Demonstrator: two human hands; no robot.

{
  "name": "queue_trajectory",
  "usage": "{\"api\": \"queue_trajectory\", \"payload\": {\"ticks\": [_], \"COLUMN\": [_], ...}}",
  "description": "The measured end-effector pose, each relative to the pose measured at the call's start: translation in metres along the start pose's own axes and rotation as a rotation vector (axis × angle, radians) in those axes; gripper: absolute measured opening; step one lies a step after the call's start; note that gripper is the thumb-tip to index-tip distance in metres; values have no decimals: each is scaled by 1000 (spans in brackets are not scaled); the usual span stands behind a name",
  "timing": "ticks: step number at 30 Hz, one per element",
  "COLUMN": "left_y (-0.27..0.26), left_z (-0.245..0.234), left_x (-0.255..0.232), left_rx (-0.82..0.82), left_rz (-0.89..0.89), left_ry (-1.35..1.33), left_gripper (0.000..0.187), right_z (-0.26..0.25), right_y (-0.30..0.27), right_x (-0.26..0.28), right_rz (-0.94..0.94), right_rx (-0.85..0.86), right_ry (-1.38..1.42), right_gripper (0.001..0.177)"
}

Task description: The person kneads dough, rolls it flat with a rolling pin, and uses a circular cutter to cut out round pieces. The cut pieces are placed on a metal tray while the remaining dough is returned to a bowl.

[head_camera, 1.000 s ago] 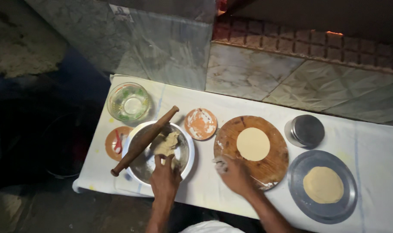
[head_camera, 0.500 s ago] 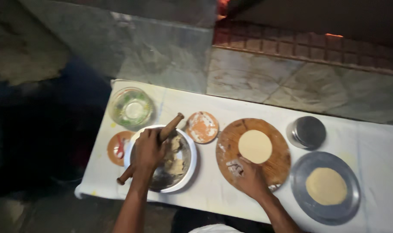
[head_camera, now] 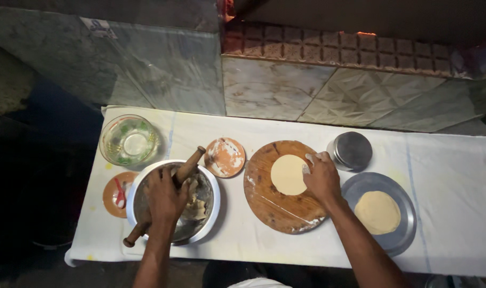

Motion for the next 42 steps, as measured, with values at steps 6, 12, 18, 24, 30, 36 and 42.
{"api": "queue_trajectory", "payload": {"ticks": [6, 12, 18, 24, 30, 36, 42], "left_y": [-6, -9, -4, -6, 17, 45, 64], "left_z": [6, 16, 10, -2, 37, 103, 136], "left_x": [-1, -2, -27, -89, -153, -218, -253], "left_rx": [5, 51, 29, -56, 98, 348, 437], "left_rz": [-18, -47, -2, 150, 362, 535, 631], "left_ry": [-5, 12, 46, -55, -383, -315, -153], "left_gripper": [56, 57, 60, 58, 43, 46, 45], "right_z": [1, 4, 2, 4, 5, 15, 17], "right_y": [4, 19, 28, 36, 36, 36, 38], "right_x": [8, -1, 2, -8, -5, -22, -24], "right_rz": [3, 63, 15, 114, -61, -38, -4], "right_rx": [4, 53, 77, 189, 139, 163, 167], "right_ry": [-53, -46, -23, -32, -79, 234, -33], "right_gripper": [31, 26, 31, 23, 27, 28, 28]}}
Point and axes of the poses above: each hand's wrist, its own y-axis towards the middle knuckle, its own z-axis out of the palm, x = y × z, the point moved 7 cm from there along y, towards the middle knuckle, and after that the axes turned 15 degrees about x, right-handed, at the moved point
